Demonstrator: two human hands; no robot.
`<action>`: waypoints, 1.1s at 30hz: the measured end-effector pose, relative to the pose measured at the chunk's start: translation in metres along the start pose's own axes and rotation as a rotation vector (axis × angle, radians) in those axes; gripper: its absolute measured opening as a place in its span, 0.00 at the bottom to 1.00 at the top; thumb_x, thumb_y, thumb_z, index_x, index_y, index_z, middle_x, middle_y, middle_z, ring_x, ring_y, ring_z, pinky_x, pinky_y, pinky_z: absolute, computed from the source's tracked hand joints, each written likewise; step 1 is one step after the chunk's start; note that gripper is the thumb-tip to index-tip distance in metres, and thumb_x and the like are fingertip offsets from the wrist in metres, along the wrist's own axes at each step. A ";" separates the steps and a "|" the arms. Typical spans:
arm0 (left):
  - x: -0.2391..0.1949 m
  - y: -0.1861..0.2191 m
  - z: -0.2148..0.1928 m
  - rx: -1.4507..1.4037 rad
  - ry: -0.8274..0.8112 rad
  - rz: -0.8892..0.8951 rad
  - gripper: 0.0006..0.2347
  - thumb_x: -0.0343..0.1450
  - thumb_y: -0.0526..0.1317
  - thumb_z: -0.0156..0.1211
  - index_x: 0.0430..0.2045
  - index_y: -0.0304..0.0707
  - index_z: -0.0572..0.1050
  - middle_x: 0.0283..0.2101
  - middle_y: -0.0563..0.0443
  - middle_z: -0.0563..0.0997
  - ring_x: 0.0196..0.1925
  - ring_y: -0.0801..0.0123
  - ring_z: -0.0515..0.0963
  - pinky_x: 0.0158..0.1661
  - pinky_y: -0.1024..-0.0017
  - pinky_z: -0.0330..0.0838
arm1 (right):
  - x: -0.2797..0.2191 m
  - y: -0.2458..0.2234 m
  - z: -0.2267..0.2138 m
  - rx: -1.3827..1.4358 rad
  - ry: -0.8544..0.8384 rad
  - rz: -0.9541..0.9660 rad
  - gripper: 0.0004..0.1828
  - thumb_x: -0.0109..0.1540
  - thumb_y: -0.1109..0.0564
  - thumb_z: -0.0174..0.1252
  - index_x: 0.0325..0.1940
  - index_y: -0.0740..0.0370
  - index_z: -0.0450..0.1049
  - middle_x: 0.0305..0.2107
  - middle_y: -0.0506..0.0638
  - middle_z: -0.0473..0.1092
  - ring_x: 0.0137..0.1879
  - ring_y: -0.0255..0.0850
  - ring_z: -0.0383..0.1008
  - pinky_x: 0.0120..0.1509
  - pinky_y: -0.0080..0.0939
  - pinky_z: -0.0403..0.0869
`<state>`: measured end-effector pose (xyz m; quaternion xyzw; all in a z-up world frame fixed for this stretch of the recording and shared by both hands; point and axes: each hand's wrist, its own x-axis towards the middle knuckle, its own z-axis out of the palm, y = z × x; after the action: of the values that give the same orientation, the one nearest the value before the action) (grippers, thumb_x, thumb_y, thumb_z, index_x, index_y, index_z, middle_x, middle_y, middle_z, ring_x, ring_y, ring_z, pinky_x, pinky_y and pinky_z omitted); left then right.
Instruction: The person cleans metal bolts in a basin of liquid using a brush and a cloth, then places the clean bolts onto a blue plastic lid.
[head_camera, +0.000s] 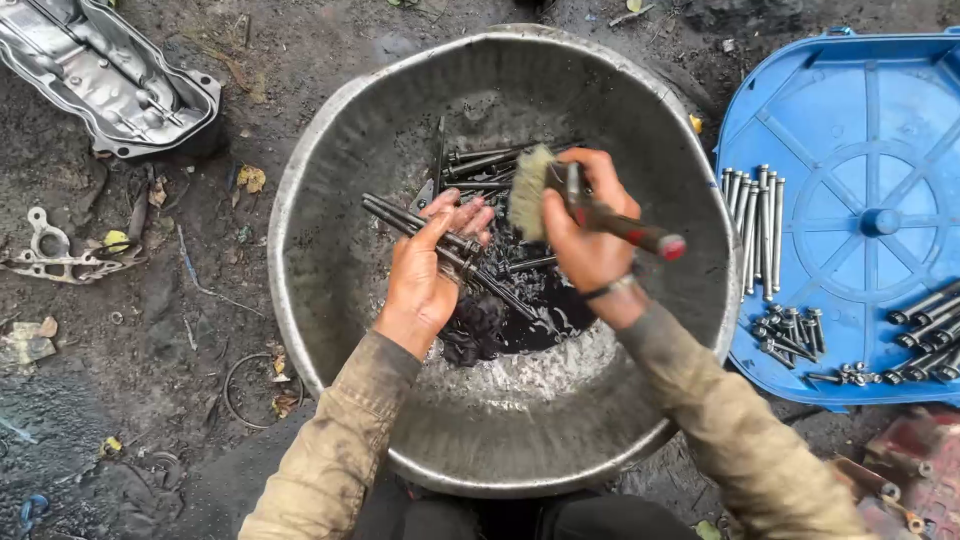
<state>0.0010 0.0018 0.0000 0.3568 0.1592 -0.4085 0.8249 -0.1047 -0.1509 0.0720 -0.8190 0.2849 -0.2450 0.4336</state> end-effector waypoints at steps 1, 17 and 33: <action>0.001 0.001 -0.003 0.021 0.034 0.013 0.09 0.73 0.36 0.55 0.45 0.35 0.75 0.46 0.40 0.83 0.49 0.56 0.84 0.46 0.61 0.78 | 0.000 0.010 -0.007 -0.035 -0.024 0.114 0.13 0.62 0.60 0.60 0.52 0.58 0.71 0.32 0.55 0.74 0.37 0.48 0.78 0.44 0.45 0.76; 0.018 -0.011 -0.025 -0.130 0.112 -0.023 0.05 0.79 0.36 0.55 0.39 0.33 0.76 0.44 0.46 0.82 0.49 0.62 0.80 0.53 0.63 0.74 | -0.021 -0.004 0.017 0.352 -0.187 -0.025 0.17 0.64 0.62 0.62 0.57 0.60 0.70 0.39 0.45 0.71 0.43 0.28 0.70 0.45 0.32 0.73; 0.009 0.020 0.006 -0.324 0.032 -0.100 0.09 0.77 0.41 0.49 0.29 0.38 0.71 0.44 0.39 0.83 0.55 0.50 0.82 0.58 0.53 0.76 | -0.061 0.005 -0.017 0.143 -0.437 -0.065 0.17 0.59 0.61 0.62 0.52 0.59 0.74 0.38 0.51 0.76 0.42 0.39 0.79 0.45 0.41 0.76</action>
<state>0.0217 0.0009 0.0085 0.2171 0.2536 -0.4122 0.8477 -0.1607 -0.1217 0.0667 -0.8285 0.1398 -0.0951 0.5338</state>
